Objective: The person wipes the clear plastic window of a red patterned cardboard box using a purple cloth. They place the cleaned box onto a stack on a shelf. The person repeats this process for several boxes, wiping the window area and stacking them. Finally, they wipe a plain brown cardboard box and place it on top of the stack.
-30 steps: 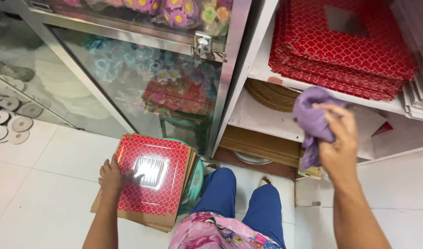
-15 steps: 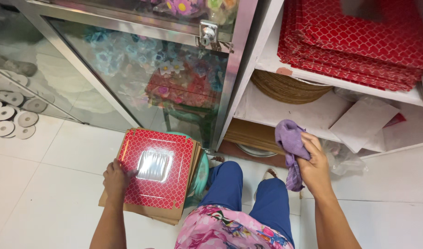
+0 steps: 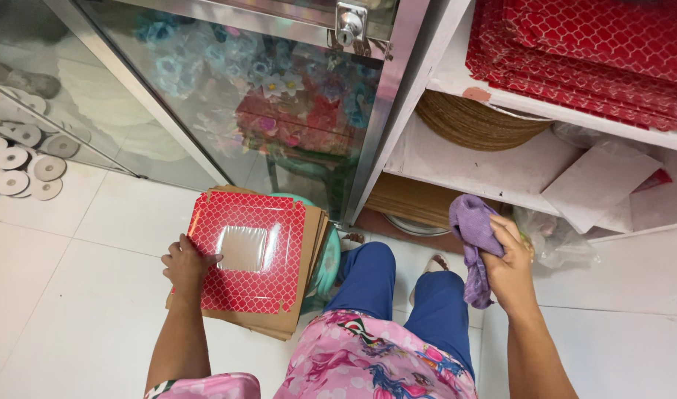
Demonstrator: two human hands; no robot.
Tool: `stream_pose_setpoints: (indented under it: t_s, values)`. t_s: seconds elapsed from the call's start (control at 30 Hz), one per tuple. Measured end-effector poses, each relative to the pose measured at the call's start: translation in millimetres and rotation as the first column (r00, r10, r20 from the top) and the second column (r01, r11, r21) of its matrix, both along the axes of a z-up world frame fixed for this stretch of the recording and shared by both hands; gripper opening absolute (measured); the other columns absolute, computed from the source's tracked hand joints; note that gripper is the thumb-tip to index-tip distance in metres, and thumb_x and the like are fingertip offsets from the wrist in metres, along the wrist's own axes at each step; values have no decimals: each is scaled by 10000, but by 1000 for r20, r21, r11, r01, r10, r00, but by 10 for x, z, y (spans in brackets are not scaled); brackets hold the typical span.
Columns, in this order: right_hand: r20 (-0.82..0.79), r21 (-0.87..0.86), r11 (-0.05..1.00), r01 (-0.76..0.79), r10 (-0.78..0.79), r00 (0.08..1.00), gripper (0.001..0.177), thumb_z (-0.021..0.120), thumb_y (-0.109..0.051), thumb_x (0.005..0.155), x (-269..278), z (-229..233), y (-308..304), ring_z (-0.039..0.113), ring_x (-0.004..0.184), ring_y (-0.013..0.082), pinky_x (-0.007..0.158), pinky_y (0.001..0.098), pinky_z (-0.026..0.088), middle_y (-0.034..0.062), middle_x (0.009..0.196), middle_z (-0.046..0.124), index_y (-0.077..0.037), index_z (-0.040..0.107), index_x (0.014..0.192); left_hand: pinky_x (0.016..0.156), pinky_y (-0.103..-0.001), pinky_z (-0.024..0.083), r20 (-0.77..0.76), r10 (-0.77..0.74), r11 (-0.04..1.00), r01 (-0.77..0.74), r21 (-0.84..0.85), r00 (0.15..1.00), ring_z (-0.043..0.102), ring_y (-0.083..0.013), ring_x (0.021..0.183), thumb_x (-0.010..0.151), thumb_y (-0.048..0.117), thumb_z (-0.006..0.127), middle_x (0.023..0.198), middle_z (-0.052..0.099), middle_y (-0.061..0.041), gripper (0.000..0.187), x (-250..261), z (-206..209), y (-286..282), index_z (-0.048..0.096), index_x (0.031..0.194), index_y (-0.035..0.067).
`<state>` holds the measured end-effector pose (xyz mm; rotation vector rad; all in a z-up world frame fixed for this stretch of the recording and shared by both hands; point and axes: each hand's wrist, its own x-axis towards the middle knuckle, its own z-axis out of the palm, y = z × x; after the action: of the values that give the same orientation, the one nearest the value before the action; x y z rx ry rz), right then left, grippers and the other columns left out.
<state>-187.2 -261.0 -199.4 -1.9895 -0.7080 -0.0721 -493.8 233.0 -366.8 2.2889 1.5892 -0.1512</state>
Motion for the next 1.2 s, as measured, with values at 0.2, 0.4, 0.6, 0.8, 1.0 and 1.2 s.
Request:
stream_pose_setpoints:
  t_s: [0.2, 0.4, 0.6, 0.8, 1.0, 1.2]
  values:
    - [49, -21, 1000, -2, 3, 999, 530, 627, 171, 738, -2, -14, -42, 622, 1204, 337, 1071, 474, 421, 132, 1194, 672, -63, 724, 1203, 915, -540, 462, -4, -14, 984, 15, 179, 1000, 486, -374, 1194, 831, 294, 834, 1305, 536, -178, 856, -115, -40, 17, 421, 1543, 63]
    - [-5, 14, 1000, 0, 0, 1000, 537, 614, 169, 739, -25, -88, -42, 600, 1227, 312, 1108, 482, 386, 135, 1216, 658, -52, 707, 1219, 911, -563, 479, 47, -26, 991, 20, 132, 999, 565, -380, 1163, 835, 260, 783, 1244, 565, -138, 691, -247, -116, 240, 524, 1463, 135]
    - [-69, 47, 998, -32, 35, 997, 571, 581, 201, 738, -81, -141, -52, 563, 1245, 347, 1109, 496, 375, 168, 1244, 628, -33, 685, 1249, 931, -616, 484, 323, 160, 930, -32, -367, 933, 631, -470, 1147, 898, 124, 728, 1220, 677, -258, 674, 14, 1537, -464, 444, 1504, 205]
    - [-122, 95, 993, -73, 84, 989, 576, 564, 211, 724, -171, -106, 107, 562, 1231, 344, 1099, 505, 378, 165, 1218, 627, -35, 695, 1228, 909, -585, 473, 625, 243, 860, 133, -492, 742, 599, -501, 1077, 963, -70, 503, 1264, 586, -389, 699, 213, 2278, -970, 265, 1589, 129]
    - [-110, 123, 985, -123, 137, 984, 564, 586, 200, 695, -334, 12, 323, 585, 1209, 364, 1082, 503, 400, 162, 1193, 639, -35, 708, 1193, 871, -553, 540, 750, 263, 799, 298, -522, 607, 614, -454, 1071, 940, -49, 517, 1351, 558, -338, 672, 454, 1980, -1281, 314, 1551, 143]
    - [-113, 118, 991, -59, 72, 991, 493, 621, 167, 724, -294, -98, 430, 579, 1234, 406, 1079, 518, 408, 199, 1232, 626, 29, 674, 1194, 871, -519, 569, 798, 300, 708, 439, -554, 523, 617, -425, 1137, 904, -42, 557, 1388, 550, -311, 725, 668, 1657, -1738, 297, 1554, 147]
